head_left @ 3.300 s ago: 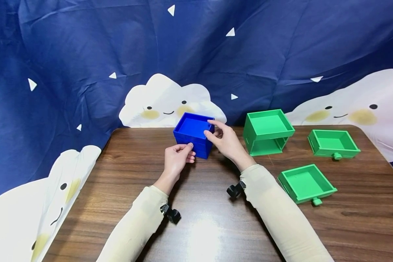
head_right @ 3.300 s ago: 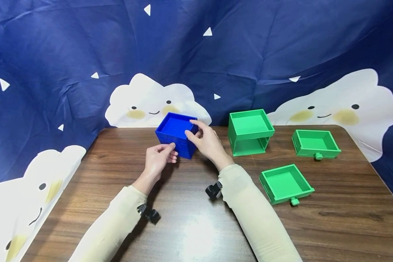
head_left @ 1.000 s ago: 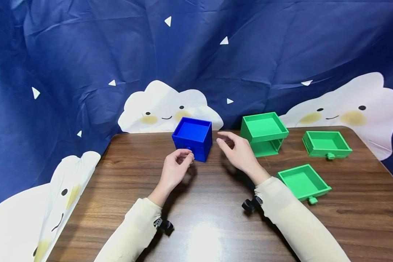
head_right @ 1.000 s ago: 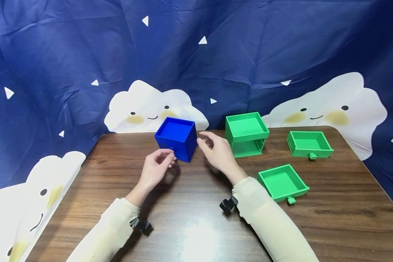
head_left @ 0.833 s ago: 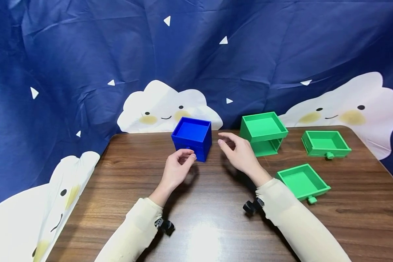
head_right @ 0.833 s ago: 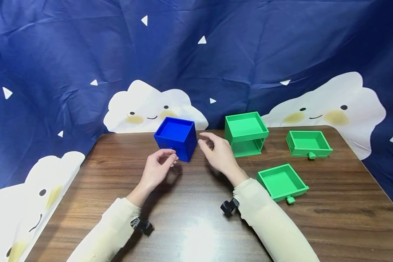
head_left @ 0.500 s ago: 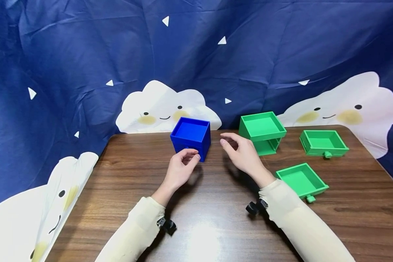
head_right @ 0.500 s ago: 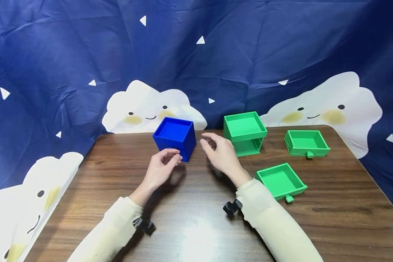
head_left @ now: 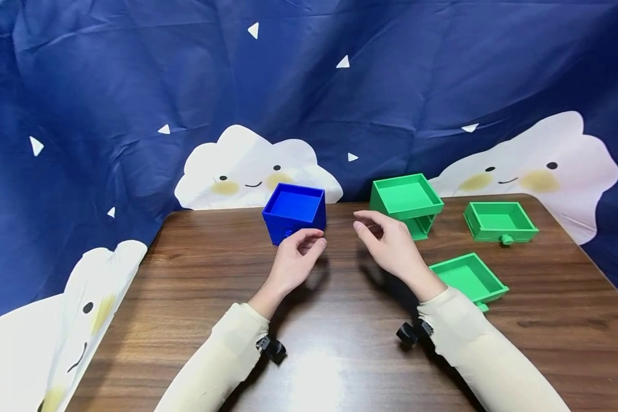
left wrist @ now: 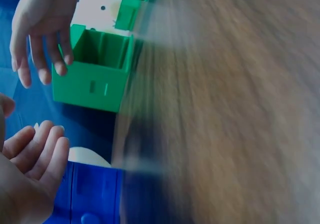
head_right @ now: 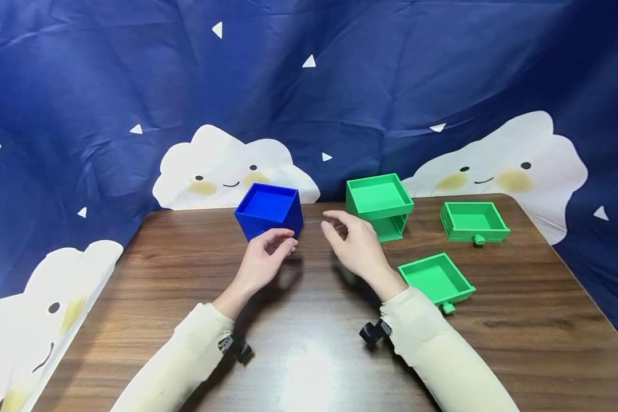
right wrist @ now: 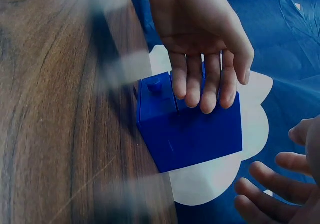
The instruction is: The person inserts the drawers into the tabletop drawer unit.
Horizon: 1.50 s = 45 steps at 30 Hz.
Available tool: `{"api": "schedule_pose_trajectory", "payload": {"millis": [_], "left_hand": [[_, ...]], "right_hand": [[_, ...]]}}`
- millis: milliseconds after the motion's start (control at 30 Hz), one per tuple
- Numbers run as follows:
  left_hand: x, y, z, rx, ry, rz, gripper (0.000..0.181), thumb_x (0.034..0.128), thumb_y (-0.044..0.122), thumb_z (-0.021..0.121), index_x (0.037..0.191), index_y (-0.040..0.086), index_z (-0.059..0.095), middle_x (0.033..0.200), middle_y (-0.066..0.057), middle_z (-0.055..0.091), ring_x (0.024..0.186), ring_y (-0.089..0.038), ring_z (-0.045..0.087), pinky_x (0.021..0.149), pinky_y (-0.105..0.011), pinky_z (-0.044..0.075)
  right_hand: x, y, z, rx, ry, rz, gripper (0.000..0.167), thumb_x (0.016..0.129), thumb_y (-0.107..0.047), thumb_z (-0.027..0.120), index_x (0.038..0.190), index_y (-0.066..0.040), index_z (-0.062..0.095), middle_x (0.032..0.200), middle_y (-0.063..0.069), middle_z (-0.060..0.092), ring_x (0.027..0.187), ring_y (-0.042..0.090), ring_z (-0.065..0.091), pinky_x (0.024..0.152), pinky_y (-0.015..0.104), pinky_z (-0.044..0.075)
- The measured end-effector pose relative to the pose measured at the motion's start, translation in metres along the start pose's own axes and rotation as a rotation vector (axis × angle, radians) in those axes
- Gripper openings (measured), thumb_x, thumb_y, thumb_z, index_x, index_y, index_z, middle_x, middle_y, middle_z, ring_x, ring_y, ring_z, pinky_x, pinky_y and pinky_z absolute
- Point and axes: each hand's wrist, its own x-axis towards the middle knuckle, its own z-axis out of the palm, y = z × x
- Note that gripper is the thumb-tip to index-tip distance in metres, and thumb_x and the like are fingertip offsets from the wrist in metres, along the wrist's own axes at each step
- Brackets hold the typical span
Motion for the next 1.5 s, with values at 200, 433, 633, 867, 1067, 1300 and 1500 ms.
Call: {"api": "schedule_pose_trajectory", "payload": {"millis": [200,433,633,867,1067,1300,1500], "left_hand": [[0.005,0.004,0.008,0.016,-0.018,0.002,0.027,0.1028,0.020,0.071,0.124,0.003,0.076,0.110,-0.014,0.080,0.098,-0.021,0.075,0.085,-0.023,0.060],[0.010,0.004,0.017,0.032,-0.035,-0.004,0.029,0.1033,0.021,0.070,0.126,0.004,0.075,0.112,-0.013,0.080,0.099,-0.020,0.075,0.087,-0.026,0.060],[0.016,0.007,0.023,0.026,-0.049,0.007,0.032,0.1029,0.022,0.070,0.130,0.005,0.074,0.115,-0.012,0.079,0.103,-0.021,0.075,0.091,-0.028,0.061],[0.021,0.014,0.032,0.019,-0.075,0.016,0.032,0.1028,0.021,0.070,0.130,0.006,0.073,0.114,-0.012,0.078,0.101,-0.019,0.074,0.092,-0.027,0.061],[0.026,0.018,0.039,0.024,-0.080,0.013,0.032,0.1031,0.023,0.070,0.130,0.007,0.073,0.114,-0.010,0.078,0.101,-0.018,0.074,0.094,-0.028,0.061],[0.035,0.017,0.047,0.027,-0.072,0.030,0.031,0.1031,0.024,0.070,0.129,0.007,0.073,0.112,-0.009,0.078,0.096,-0.015,0.073,0.090,-0.025,0.060],[0.041,0.016,0.052,0.030,-0.060,0.028,0.032,0.1026,0.025,0.070,0.128,0.007,0.074,0.110,-0.010,0.078,0.092,-0.012,0.071,0.085,-0.022,0.057]], "right_hand": [[-0.004,0.001,-0.005,-0.003,-0.003,0.004,0.035,0.109,-0.024,0.063,0.139,-0.006,0.071,0.116,0.015,0.079,0.101,0.029,0.073,0.091,0.048,0.059],[-0.011,0.005,-0.012,-0.018,-0.023,0.030,0.038,0.110,-0.026,0.063,0.142,-0.007,0.069,0.122,0.016,0.078,0.106,0.031,0.074,0.094,0.054,0.059],[-0.018,0.006,-0.023,-0.043,0.012,0.036,0.036,0.110,-0.026,0.063,0.140,-0.007,0.070,0.118,0.015,0.079,0.102,0.030,0.074,0.091,0.052,0.059],[-0.024,0.009,-0.036,-0.078,0.030,0.044,0.036,0.110,-0.026,0.062,0.140,-0.008,0.071,0.114,0.013,0.080,0.095,0.026,0.074,0.084,0.035,0.057],[-0.030,0.011,-0.042,-0.089,0.042,0.050,0.036,0.110,-0.026,0.063,0.139,-0.007,0.071,0.116,0.015,0.079,0.095,0.027,0.073,0.083,0.037,0.057],[-0.035,0.013,-0.047,-0.091,0.073,0.052,0.034,0.109,-0.024,0.065,0.136,-0.007,0.073,0.110,0.014,0.079,0.090,0.023,0.070,0.077,0.022,0.052],[-0.040,0.012,-0.051,-0.093,0.085,0.051,0.033,0.108,-0.023,0.065,0.135,-0.007,0.074,0.108,0.013,0.079,0.086,0.017,0.067,0.075,0.018,0.050]]}}
